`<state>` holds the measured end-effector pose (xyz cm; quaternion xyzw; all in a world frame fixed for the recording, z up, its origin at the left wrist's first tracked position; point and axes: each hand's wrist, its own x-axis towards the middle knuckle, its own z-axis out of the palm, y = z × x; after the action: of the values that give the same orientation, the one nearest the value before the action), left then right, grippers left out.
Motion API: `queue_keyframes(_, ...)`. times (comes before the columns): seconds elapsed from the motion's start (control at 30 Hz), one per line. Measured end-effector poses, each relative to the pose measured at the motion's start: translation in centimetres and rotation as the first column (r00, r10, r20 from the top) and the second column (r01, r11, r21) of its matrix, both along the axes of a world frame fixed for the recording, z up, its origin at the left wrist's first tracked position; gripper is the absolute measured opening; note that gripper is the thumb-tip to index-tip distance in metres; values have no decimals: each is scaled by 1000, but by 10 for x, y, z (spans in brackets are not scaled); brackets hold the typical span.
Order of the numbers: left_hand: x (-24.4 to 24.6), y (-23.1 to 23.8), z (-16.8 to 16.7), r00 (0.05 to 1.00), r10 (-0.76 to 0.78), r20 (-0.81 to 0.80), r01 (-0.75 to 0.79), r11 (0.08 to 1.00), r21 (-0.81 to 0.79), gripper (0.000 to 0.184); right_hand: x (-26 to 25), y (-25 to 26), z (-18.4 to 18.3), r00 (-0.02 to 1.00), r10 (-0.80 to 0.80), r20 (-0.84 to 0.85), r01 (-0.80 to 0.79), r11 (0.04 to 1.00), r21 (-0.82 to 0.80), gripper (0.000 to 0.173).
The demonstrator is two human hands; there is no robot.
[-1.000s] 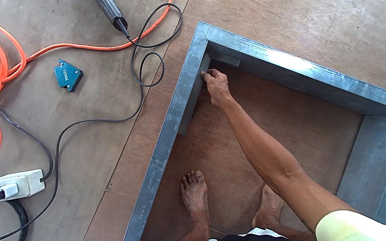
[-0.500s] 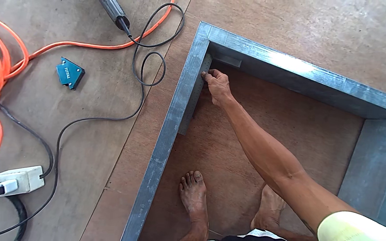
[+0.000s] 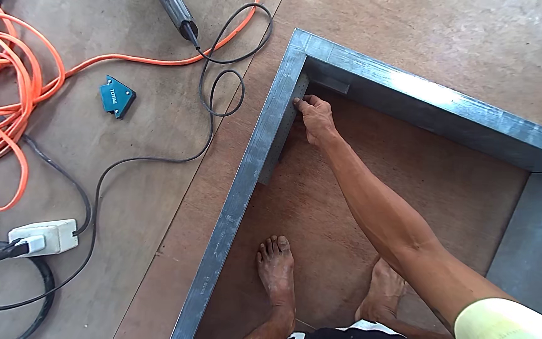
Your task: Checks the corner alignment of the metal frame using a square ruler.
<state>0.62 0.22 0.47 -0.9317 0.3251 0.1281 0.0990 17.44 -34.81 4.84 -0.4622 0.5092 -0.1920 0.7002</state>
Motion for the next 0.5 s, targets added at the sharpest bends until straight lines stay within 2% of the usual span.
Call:
queue_keyframes(0.13,1,-1,1,1000,-12,3,12,1000,-6,32,0,0,-1,1000,5,-2,-5,999,-50,20)
queue_keyframes(0.37,1,1,-4,999,-13,43,14,1000,-24,32,0,-1,1,1000,-4,-4,4,1000,-10,20)
queue_keyframes(0.5,2,-2,4,998,54,-33,-55,998,-19,36,1,4,1,1000,25,-5,-25,998,-53,23)
